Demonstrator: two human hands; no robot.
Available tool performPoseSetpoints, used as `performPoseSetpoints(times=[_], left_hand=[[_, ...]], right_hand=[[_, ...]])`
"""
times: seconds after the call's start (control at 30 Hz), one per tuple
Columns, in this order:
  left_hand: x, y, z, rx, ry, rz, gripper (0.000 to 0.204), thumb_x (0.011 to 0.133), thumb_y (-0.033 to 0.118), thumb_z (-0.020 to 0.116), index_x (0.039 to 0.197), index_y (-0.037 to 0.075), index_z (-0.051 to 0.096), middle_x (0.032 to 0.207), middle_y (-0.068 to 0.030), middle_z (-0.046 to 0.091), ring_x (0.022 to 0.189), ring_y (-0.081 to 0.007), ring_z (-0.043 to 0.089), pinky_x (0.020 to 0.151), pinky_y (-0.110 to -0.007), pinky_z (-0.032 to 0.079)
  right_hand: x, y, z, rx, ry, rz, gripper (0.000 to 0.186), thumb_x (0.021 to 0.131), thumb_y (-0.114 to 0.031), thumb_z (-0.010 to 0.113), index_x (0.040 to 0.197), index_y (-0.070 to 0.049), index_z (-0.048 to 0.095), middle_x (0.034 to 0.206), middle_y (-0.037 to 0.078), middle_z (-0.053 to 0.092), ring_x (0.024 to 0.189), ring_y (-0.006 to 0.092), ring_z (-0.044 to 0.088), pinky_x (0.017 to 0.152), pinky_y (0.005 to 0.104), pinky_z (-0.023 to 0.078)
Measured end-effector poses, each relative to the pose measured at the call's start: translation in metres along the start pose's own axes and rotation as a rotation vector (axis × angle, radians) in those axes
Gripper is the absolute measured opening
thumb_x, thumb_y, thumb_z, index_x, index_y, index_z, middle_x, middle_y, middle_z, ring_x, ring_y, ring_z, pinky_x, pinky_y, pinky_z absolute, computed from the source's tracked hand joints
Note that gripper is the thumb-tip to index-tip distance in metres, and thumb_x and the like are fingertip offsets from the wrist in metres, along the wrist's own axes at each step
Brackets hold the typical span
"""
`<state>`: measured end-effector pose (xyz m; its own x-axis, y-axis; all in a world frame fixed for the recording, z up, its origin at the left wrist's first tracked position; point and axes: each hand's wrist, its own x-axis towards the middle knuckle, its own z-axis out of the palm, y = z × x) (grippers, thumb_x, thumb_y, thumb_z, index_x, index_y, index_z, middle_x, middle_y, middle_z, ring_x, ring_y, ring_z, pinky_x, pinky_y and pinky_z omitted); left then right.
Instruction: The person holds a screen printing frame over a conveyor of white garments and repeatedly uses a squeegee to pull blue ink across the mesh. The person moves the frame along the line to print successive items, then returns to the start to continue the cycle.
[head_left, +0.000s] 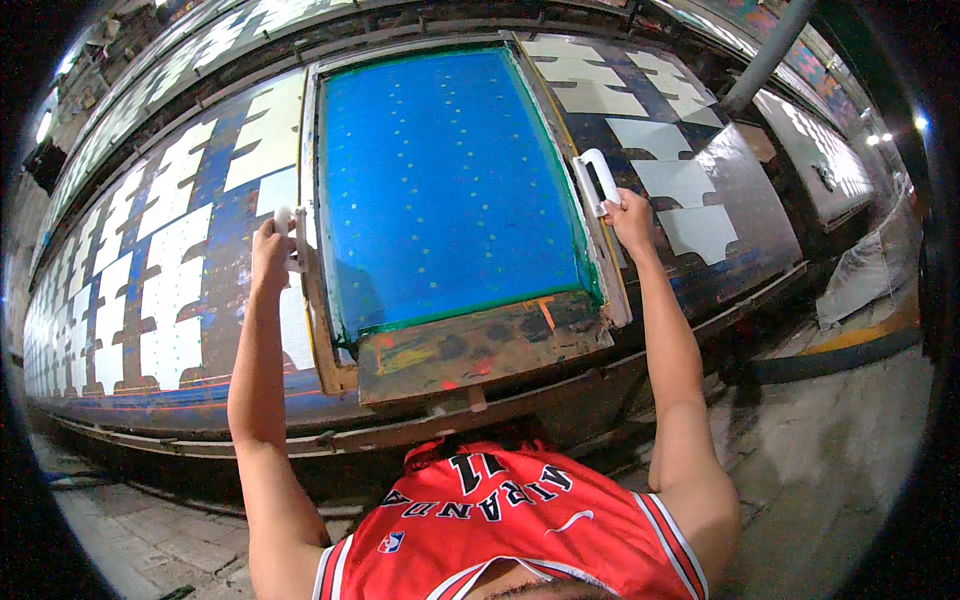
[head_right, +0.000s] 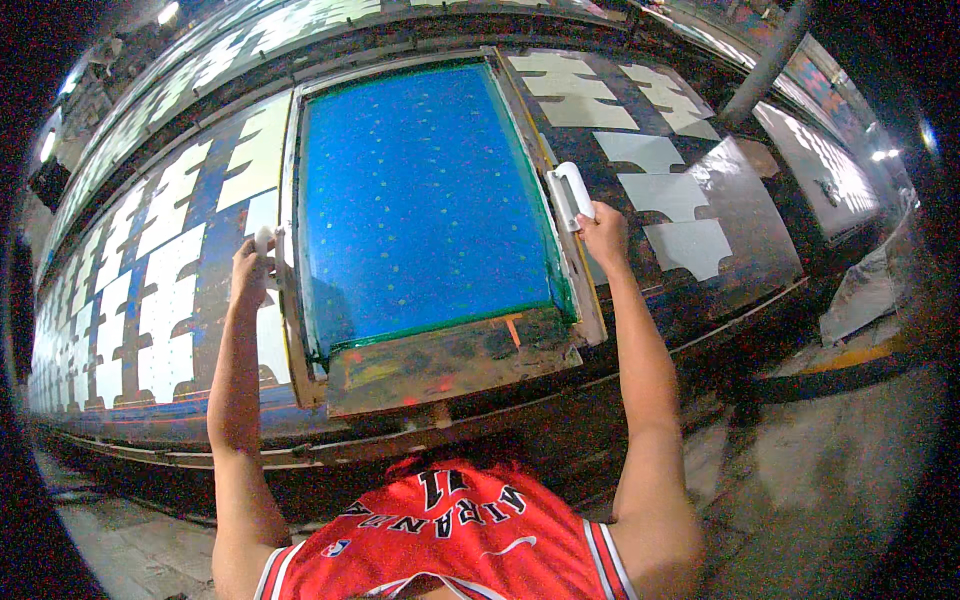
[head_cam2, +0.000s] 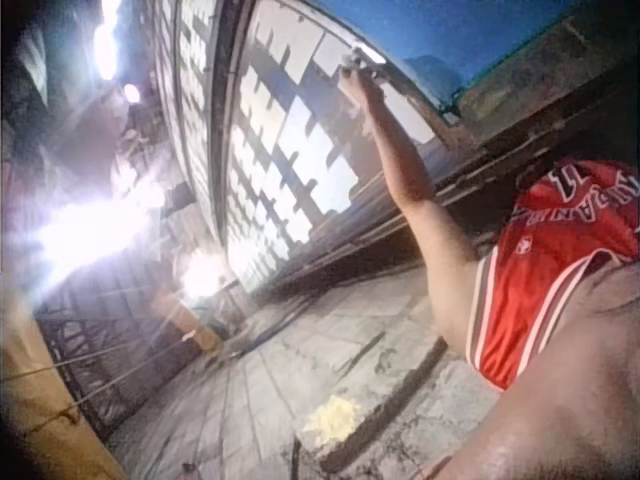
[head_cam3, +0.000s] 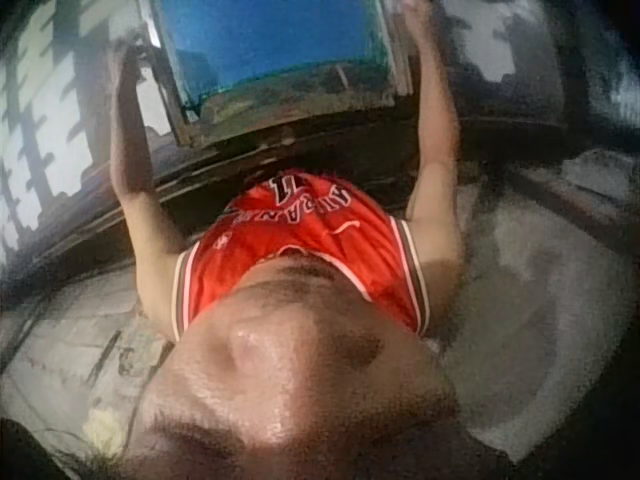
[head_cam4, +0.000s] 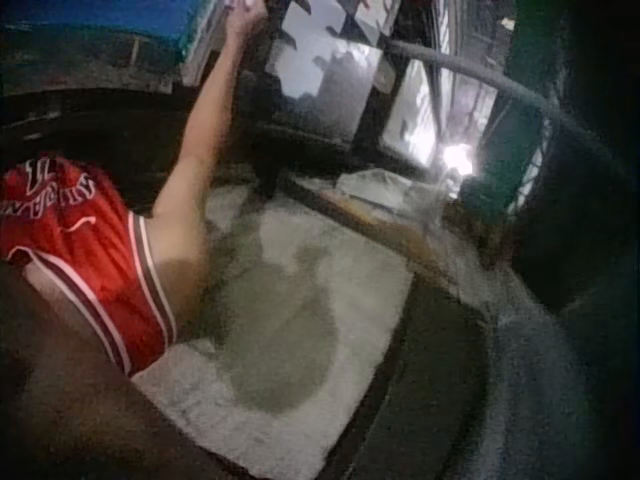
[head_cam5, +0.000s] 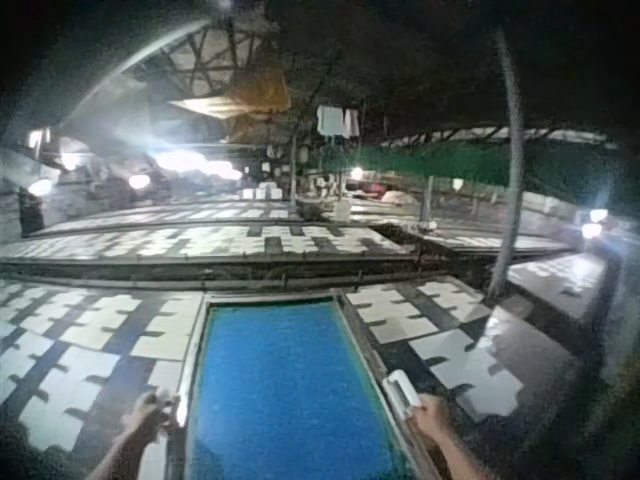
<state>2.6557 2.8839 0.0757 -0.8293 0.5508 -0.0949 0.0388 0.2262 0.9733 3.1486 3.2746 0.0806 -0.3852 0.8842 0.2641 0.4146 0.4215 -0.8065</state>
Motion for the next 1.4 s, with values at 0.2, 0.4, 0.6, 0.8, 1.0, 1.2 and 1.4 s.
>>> performPoseSetpoints(times=[0.2, 0.4, 0.6, 0.8, 1.0, 1.2, 1.4], left_hand=[[-0.019, -0.016, 0.085, -0.161, 0.02, 0.006, 0.048, 0.076, -0.008, 0.051, 0.125, -0.007, 0.056, 0.122, -0.0186, 0.066, 0.078, -0.0249, 0.067, 0.059, -0.036, 0.052], [-0.036, -0.038, 0.13, -0.112, 0.056, -0.065, 0.052, 0.074, -0.007, 0.049, 0.125, -0.007, 0.057, 0.119, -0.0191, 0.067, 0.078, -0.0248, 0.066, 0.059, -0.036, 0.05], [-0.042, -0.062, 0.142, -0.156, 0.073, -0.053, 0.048, 0.074, -0.007, 0.05, 0.122, -0.008, 0.057, 0.112, -0.0194, 0.066, 0.07, -0.0257, 0.066, 0.056, -0.038, 0.052], [-0.057, -0.057, 0.149, -0.155, 0.055, -0.073, 0.047, 0.073, -0.007, 0.05, 0.119, -0.01, 0.054, 0.091, -0.0178, 0.064, 0.065, -0.0264, 0.066, 0.055, -0.039, 0.054], [-0.063, -0.054, 0.155, -0.157, 0.05, -0.047, 0.049, 0.072, -0.006, 0.048, 0.121, -0.01, 0.054, 0.087, -0.017, 0.064, 0.065, -0.0251, 0.065, 0.057, -0.036, 0.051], [-0.058, -0.062, 0.159, -0.119, 0.08, -0.069, 0.05, 0.073, -0.009, 0.05, 0.123, -0.006, 0.058, 0.108, -0.0159, 0.066, 0.084, -0.0249, 0.064, 0.067, -0.039, 0.052], [-0.058, -0.058, 0.159, -0.105, 0.047, -0.091, 0.05, 0.074, -0.008, 0.052, 0.124, -0.005, 0.059, 0.115, -0.0154, 0.067, 0.091, -0.0254, 0.064, 0.072, -0.04, 0.053]], right_hand=[[0.021, 0.07, -0.043, -0.043, -0.013, 0.071, 0.028, 0.089, -0.009, 0.07, 0.114, 0.004, 0.068, 0.081, 0.011, 0.073, 0.064, 0.0148, 0.068, 0.059, 0.0316, 0.054], [0.026, 0.115, -0.067, -0.062, -0.049, 0.068, 0.03, 0.091, -0.005, 0.068, 0.12, 0.005, 0.065, 0.091, 0.011, 0.074, 0.069, 0.0136, 0.069, 0.06, 0.0281, 0.055], [0.022, 0.136, -0.075, -0.095, -0.072, 0.08, 0.031, 0.092, -0.002, 0.067, 0.122, 0.004, 0.065, 0.094, 0.011, 0.074, 0.07, 0.0125, 0.068, 0.06, 0.0275, 0.056], [0.014, 0.14, -0.078, -0.064, -0.078, 0.072, 0.025, 0.088, -0.006, 0.071, 0.111, 0.003, 0.068, 0.083, 0.012, 0.073, 0.066, 0.0166, 0.069, 0.058, 0.0325, 0.054], [0.013, 0.148, -0.077, 0.005, -0.054, 0.144, 0.023, 0.089, -0.005, 0.069, 0.11, 0.003, 0.068, 0.08, 0.01, 0.072, 0.064, 0.0156, 0.068, 0.058, 0.0307, 0.052], [0.009, 0.156, -0.082, -0.05, -0.051, 0.122, 0.025, 0.088, -0.006, 0.07, 0.111, 0.003, 0.068, 0.08, 0.012, 0.072, 0.063, 0.016, 0.068, 0.058, 0.0321, 0.054], [0.011, 0.162, -0.083, 0.001, -0.036, 0.16, 0.024, 0.087, -0.006, 0.071, 0.109, 0.004, 0.069, 0.08, 0.014, 0.072, 0.062, 0.0179, 0.069, 0.057, 0.0329, 0.054]])
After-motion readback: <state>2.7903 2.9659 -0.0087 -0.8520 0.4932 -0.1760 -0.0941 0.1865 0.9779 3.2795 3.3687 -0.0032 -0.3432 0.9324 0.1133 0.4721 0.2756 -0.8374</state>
